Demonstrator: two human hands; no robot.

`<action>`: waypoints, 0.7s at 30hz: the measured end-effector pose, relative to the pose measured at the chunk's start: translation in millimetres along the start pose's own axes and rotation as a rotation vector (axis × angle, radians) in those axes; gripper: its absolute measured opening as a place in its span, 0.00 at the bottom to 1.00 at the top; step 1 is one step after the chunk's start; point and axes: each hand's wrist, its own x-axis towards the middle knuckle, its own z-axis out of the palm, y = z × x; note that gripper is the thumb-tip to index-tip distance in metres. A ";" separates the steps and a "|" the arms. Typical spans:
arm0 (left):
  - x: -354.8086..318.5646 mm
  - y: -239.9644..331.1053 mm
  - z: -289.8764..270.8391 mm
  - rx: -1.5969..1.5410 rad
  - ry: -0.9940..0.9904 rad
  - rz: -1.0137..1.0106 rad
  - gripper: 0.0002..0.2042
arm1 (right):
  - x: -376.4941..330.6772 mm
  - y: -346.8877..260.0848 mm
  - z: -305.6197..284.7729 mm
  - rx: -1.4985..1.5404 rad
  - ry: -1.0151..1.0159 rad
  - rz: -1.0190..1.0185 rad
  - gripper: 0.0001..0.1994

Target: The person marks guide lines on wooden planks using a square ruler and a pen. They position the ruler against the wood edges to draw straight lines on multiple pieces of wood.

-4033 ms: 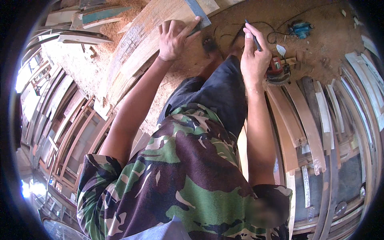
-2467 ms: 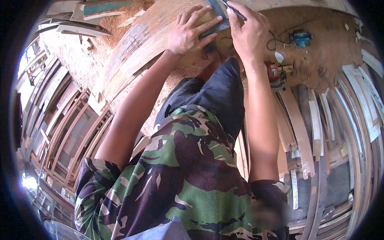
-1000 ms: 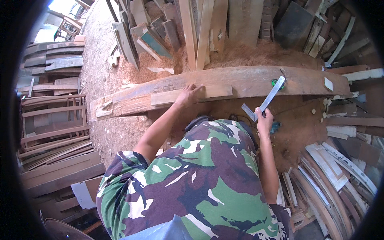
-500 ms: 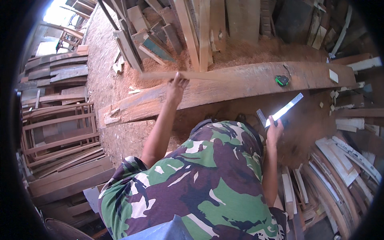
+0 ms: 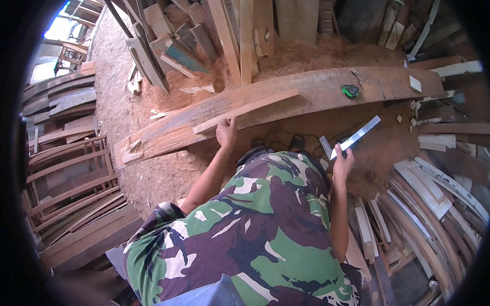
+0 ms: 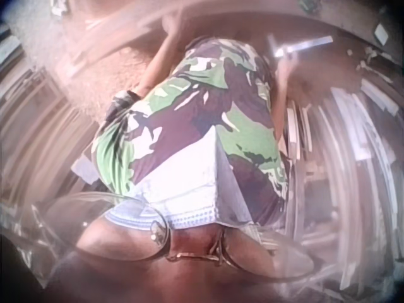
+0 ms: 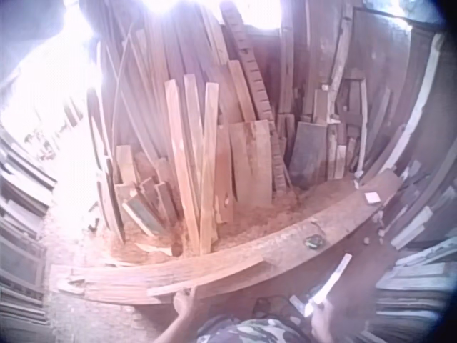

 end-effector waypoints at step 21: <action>18.2 -14.0 -22.5 0.304 -0.188 0.893 0.30 | -19.1 -9.5 1.7 -0.227 -0.050 -0.044 0.13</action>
